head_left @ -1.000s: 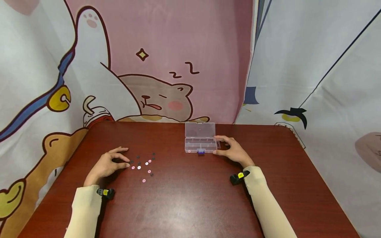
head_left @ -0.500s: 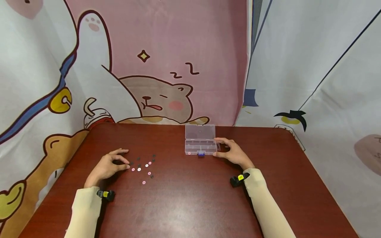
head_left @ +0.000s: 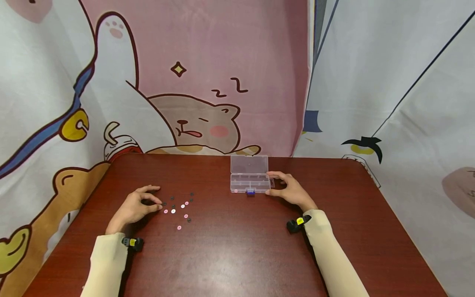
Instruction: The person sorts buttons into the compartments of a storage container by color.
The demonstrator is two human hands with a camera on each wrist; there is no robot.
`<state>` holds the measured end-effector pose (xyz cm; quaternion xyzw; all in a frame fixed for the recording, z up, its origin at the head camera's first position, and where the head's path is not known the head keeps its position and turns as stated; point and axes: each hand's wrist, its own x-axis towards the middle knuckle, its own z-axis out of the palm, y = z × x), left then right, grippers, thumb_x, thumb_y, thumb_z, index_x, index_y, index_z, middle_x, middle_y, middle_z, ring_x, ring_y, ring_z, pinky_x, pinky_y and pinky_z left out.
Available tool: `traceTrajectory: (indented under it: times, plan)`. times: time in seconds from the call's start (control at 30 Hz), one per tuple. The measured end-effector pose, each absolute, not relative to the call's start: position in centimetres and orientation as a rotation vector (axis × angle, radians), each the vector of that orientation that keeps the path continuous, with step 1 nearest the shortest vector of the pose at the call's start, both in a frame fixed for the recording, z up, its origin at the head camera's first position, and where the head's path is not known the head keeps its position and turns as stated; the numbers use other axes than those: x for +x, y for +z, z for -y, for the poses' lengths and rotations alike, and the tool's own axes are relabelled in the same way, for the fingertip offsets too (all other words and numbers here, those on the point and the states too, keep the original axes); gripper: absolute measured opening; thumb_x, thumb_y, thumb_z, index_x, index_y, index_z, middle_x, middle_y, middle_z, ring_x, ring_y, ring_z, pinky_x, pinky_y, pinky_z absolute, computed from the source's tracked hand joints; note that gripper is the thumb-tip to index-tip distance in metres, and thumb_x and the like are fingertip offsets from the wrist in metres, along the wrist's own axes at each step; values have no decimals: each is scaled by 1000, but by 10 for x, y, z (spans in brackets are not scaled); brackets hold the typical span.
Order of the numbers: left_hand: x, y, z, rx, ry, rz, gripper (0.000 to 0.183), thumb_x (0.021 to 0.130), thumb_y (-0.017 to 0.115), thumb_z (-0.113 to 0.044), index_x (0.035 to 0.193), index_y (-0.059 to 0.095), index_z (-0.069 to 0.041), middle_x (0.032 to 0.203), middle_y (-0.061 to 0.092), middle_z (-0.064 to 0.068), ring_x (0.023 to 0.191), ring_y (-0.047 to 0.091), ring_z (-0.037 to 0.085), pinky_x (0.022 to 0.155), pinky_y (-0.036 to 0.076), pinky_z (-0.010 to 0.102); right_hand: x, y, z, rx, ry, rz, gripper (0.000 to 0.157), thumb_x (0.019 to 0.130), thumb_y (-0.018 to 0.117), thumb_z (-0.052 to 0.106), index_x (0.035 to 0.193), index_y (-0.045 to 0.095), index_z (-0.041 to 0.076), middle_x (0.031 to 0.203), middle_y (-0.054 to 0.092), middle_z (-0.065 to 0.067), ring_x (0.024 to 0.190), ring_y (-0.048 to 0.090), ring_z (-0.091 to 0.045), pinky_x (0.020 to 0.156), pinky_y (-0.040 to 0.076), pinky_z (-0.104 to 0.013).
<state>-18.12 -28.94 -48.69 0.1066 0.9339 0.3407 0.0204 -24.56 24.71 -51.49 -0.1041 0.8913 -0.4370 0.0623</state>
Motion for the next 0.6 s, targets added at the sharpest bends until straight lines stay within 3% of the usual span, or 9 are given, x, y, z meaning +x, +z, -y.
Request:
traceTrajectory:
  times: [0.6]
  plan:
    - [-181,-485,290,321,1072,-2865,6,84,85,-15,87,81,-15,146,57,15,145,38,45,115,30,63,-245,-513,-247,-310,-1329,-2680,68,81,87,42,141,58,36,142,59,1,133,44,-24,113,36,-49]
